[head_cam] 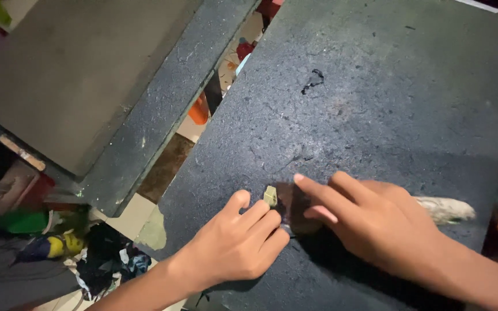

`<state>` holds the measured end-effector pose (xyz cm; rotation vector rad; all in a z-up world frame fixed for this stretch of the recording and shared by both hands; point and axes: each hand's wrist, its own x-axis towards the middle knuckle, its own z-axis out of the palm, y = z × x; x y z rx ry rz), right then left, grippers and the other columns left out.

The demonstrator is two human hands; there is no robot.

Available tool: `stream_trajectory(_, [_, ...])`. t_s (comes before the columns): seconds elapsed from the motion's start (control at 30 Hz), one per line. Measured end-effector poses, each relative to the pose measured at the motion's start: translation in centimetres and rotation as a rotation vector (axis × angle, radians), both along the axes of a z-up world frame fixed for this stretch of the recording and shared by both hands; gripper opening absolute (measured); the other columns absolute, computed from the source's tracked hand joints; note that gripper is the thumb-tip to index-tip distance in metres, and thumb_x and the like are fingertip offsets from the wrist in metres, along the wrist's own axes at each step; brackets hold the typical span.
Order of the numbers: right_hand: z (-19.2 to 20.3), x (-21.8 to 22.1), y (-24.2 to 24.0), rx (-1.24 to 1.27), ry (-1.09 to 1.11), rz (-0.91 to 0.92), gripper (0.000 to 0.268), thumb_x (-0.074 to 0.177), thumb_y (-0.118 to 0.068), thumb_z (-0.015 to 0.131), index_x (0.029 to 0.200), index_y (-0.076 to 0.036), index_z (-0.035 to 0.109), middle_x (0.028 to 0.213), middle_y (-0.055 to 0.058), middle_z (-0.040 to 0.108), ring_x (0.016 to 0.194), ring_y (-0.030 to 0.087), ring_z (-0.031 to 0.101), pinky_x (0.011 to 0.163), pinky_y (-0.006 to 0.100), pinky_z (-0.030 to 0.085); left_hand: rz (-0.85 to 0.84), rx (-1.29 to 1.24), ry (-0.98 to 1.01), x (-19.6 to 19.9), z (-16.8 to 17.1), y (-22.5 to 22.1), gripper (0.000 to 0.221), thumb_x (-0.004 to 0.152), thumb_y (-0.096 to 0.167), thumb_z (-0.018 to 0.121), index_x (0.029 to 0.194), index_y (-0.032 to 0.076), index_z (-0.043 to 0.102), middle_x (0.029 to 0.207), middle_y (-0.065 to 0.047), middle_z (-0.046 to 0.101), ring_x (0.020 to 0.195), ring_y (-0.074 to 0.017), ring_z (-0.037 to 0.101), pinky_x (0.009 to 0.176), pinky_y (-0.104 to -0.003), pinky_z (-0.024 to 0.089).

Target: Using a metal scraper to remove dried ink residue from a screen printing station surface.

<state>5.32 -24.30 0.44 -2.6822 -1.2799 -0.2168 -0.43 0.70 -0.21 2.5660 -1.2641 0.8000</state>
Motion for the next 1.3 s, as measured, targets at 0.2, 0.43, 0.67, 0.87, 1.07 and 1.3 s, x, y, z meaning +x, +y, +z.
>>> stream_trajectory(0.2, [1.6, 0.2, -1.9, -0.065, 0.039, 0.038, 0.053, 0.092, -0.042, 0.067, 0.142, -0.028, 0.057, 0.084, -0.003, 0.055, 0.041, 0.027, 0.063, 0.034, 0.046, 0.047, 0.01, 0.018, 0.012, -0.1, -0.1, 0.0, 0.034, 0.106, 0.005, 0.039, 0.074, 0.014, 0.045, 0.072, -0.005, 0.036, 0.064, -0.0228, 0.037, 0.073, -0.039, 0.041])
stream_trajectory(0.43, [1.6, 1.1, 1.8, 0.019, -0.082, 0.032, 0.047, 0.095, -0.04, 0.068, 0.138, -0.023, 0.059, 0.085, 0.002, 0.055, 0.049, 0.027, 0.065, 0.04, 0.043, 0.048, 0.016, 0.021, 0.004, 0.0, 0.0, 0.1, 0.032, 0.106, 0.004, 0.04, 0.076, 0.013, 0.047, 0.072, -0.006, 0.038, 0.065, -0.0239, 0.039, 0.073, -0.04, 0.042])
stream_trajectory(0.67, [1.6, 0.7, -0.1, -0.051, 0.101, 0.028, 0.055, 0.092, -0.041, 0.069, 0.143, -0.028, 0.054, 0.085, 0.001, 0.056, 0.043, 0.032, 0.064, 0.033, 0.048, 0.046, 0.041, 0.0, 0.011, -0.1, -0.1, 0.1, 0.033, 0.108, 0.007, 0.046, 0.075, 0.014, 0.045, 0.072, -0.005, 0.036, 0.066, -0.0235, 0.038, 0.07, -0.039, 0.04])
stream_trajectory(0.87, [2.4, 1.6, -0.6, -0.098, 0.219, 0.009, 0.049, 0.091, -0.045, 0.07, 0.136, -0.032, 0.059, 0.084, -0.002, 0.06, 0.052, 0.033, 0.068, 0.038, 0.049, 0.051, 0.05, 0.015, 0.026, 0.0, -0.1, 0.0, 0.034, 0.107, 0.008, 0.045, 0.074, 0.014, 0.043, 0.071, -0.004, 0.034, 0.064, -0.0222, 0.035, 0.07, -0.038, 0.038])
stream_trajectory(1.07, [0.8, 2.0, 2.4, 0.005, 0.114, -0.023, 0.046, 0.094, -0.042, 0.066, 0.137, -0.027, 0.058, 0.095, 0.001, 0.062, 0.059, 0.036, 0.071, 0.039, 0.051, 0.051, 0.063, 0.054, 0.01, 0.0, -0.3, 0.1, 0.037, 0.112, 0.017, 0.035, 0.077, 0.015, 0.045, 0.073, -0.004, 0.037, 0.066, -0.0224, 0.038, 0.072, -0.04, 0.04])
stream_trajectory(1.3, [0.6, 0.5, -1.1, 0.036, 0.047, 0.075, 0.055, 0.092, -0.039, 0.072, 0.143, -0.027, 0.054, 0.081, 0.0, 0.051, 0.04, 0.026, 0.058, 0.034, 0.042, 0.043, 0.056, 0.025, -0.009, 0.0, -0.5, 0.2, 0.038, 0.112, 0.017, 0.031, 0.076, 0.015, 0.043, 0.073, -0.003, 0.037, 0.065, -0.022, 0.037, 0.07, -0.039, 0.039])
